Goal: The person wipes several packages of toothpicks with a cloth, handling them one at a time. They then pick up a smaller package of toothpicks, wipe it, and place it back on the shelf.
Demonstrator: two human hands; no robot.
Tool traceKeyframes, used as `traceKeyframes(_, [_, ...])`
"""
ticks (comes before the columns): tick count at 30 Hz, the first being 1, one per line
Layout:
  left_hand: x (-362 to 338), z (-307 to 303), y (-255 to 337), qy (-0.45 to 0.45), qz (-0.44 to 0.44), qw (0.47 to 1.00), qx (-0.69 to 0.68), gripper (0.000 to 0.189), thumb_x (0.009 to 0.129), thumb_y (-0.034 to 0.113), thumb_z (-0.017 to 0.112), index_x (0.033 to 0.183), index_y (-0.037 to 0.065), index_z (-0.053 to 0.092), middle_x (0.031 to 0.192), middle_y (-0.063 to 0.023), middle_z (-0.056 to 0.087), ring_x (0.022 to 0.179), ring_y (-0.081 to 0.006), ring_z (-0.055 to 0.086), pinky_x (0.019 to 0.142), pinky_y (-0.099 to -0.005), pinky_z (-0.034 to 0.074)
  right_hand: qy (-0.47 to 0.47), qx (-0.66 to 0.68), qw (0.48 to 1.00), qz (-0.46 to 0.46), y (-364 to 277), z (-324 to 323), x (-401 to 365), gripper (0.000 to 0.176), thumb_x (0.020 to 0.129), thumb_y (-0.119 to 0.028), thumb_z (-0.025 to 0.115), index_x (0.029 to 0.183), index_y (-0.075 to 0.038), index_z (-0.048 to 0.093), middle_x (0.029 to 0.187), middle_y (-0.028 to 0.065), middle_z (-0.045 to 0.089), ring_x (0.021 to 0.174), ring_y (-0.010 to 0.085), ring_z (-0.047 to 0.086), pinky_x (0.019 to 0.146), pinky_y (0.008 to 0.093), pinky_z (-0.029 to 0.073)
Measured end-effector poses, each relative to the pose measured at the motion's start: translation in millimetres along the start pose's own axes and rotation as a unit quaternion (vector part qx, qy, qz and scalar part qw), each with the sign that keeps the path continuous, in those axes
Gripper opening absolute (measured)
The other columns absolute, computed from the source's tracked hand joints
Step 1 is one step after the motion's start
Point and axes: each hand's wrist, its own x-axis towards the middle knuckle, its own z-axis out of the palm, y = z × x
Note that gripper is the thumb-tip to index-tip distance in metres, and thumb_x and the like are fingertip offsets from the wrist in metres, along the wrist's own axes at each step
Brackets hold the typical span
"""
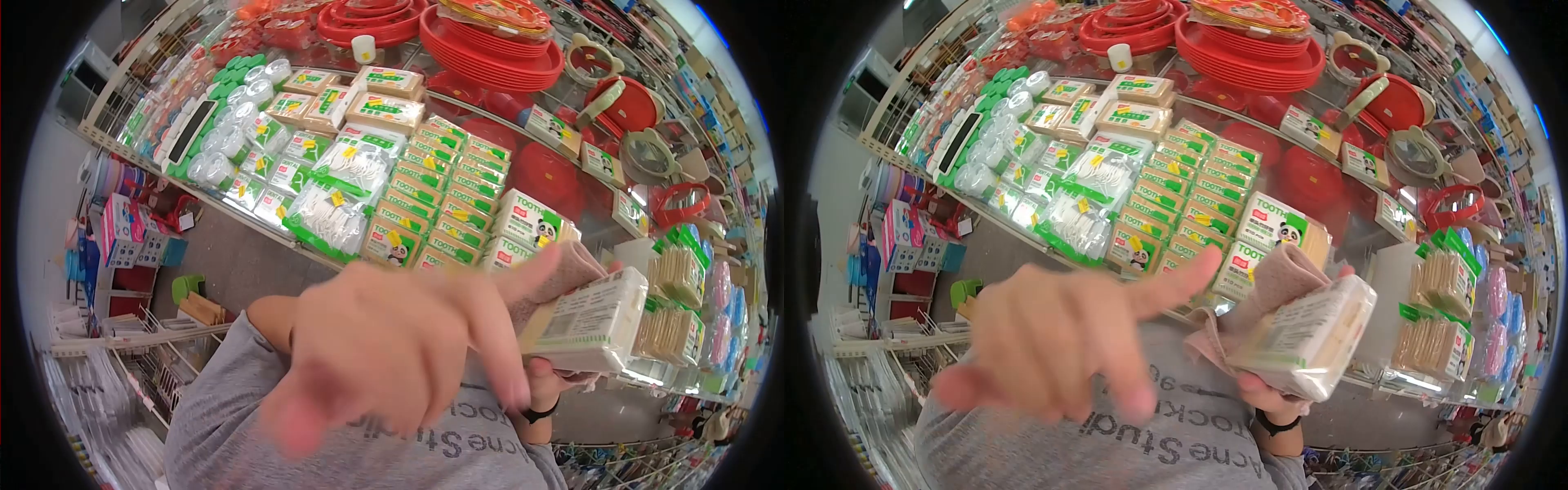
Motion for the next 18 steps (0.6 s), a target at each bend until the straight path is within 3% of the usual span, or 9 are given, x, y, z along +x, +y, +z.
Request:
traceKeyframes(3, [-21, -23, -3, -0.009, -0.135, 0.990, 0.042, 0.040, 0.096, 0.041, 0.054, 0.081, 0.005, 0.060, 0.087, -0.0083, 0.064, 0.103, -0.0305, 0.061, 0.112, -0.0599, 0.029, -0.014, 0.021, 1.000, 0.016, 0, 5, 2, 0.125, 0.064, -0.049, 0.085, 0.155, -0.007, 0.010, 0.159, 0.0171, 0.016, 0.142, 0.0337, 0.029, 0.115, 0.0468, 0.029])
traceKeyframes(4, [-23, -24, -6, -0.001, -0.196, 0.967, 0.164, 0.036, 0.093, 0.038, 0.058, 0.097, 0.003, 0.059, 0.100, -0.0100, 0.061, 0.111, -0.0289, 0.056, 0.111, -0.0528, 0.032, -0.027, 0.021, 0.999, 0.019, -1, 9, 4, 0.117, 0.068, -0.049, 0.079, 0.154, -0.008, 0.012, 0.156, 0.0163, 0.020, 0.139, 0.0320, 0.032, 0.113, 0.0458, 0.031])
traceKeyframes(5, [-24, -25, -9, 0.007, -0.252, 0.925, 0.283, 0.042, 0.090, 0.036, 0.063, 0.113, 0.001, 0.057, 0.113, -0.0118, 0.058, 0.120, -0.0273, 0.052, 0.110, -0.0456, 0.035, -0.046, 0.013, 0.999, 0.017, -6, 12, 6, 0.109, 0.073, -0.049, 0.073, 0.154, -0.008, 0.014, 0.153, 0.0155, 0.024, 0.136, 0.0302, 0.035, 0.111, 0.0448, 0.034])
traceKeyframes(6, [-25, -25, -13, 0.006, -0.252, 0.926, 0.280, 0.042, 0.090, 0.036, 0.063, 0.113, 0.001, 0.057, 0.113, -0.0118, 0.058, 0.120, -0.0273, 0.052, 0.110, -0.0456, 0.035, -0.066, 0.002, 0.998, 0.012, -10, 17, 9, 0.101, 0.077, -0.049, 0.067, 0.153, -0.009, 0.015, 0.150, 0.0147, 0.028, 0.134, 0.0285, 0.037, 0.109, 0.0438, 0.036])
traceKeyframes(8, [-26, -24, -24, -0.043, -0.304, 0.897, 0.319, 0.072, 0.083, 0.032, 0.072, 0.138, -0.002, 0.040, 0.130, -0.0147, 0.048, 0.124, -0.0240, 0.048, 0.104, -0.0391, 0.038, -0.102, -0.021, 0.995, 0.001, -19, 27, 13, 0.085, 0.086, -0.050, 0.056, 0.152, -0.010, 0.018, 0.144, 0.0131, 0.036, 0.128, 0.0251, 0.043, 0.104, 0.0418, 0.041])
traceKeyframes(11, [-25, -36, -25, -0.054, -0.322, 0.912, 0.248, 0.090, 0.078, 0.036, 0.077, 0.146, -0.003, 0.030, 0.132, -0.0137, 0.048, 0.124, -0.0231, 0.048, 0.105, -0.0403, 0.038, -0.130, -0.039, 0.991, -0.005, -25, 37, 16, 0.065, 0.100, -0.050, 0.038, 0.150, -0.011, 0.023, 0.134, 0.0107, 0.048, 0.120, 0.0200, 0.052, 0.098, 0.0388, 0.048])
traceKeyframes(13, [-22, -41, -22, -0.058, -0.309, 0.917, 0.245, 0.082, 0.075, 0.028, 0.081, 0.140, 0.000, 0.040, 0.128, -0.0147, 0.050, 0.119, -0.0256, 0.050, 0.100, -0.0393, 0.040, -0.134, -0.042, 0.990, -0.001, -24, 37, 15, 0.060, 0.104, -0.050, 0.032, 0.149, -0.012, 0.025, 0.131, 0.0099, 0.052, 0.117, 0.0183, 0.055, 0.096, 0.0378, 0.050])
traceKeyframes(15, [-15, -41, -17, -0.143, -0.255, 0.888, 0.355, 0.085, 0.070, 0.031, 0.086, 0.137, -0.001, 0.044, 0.126, -0.0155, 0.050, 0.118, -0.0266, 0.050, 0.099, -0.0392, 0.040, -0.162, -0.041, 0.986, 0.028, -17, 31, 13, 0.068, 0.098, -0.039, 0.045, 0.151, -0.008, 0.018, 0.136, 0.0129, 0.048, 0.120, 0.0207, 0.054, 0.097, 0.0377, 0.049])
traceKeyframes(18, [-17, -42, -19, -0.123, -0.251, 0.885, 0.373, 0.086, 0.064, 0.030, 0.090, 0.132, -0.003, 0.048, 0.123, -0.0156, 0.051, 0.114, -0.0270, 0.051, 0.097, -0.0380, 0.041, -0.208, -0.033, 0.975, 0.066, -4, 24, 13, 0.090, 0.088, -0.023, 0.065, 0.154, -0.001, 0.007, 0.143, 0.0173, 0.042, 0.123, 0.0242, 0.052, 0.100, 0.0376, 0.047])
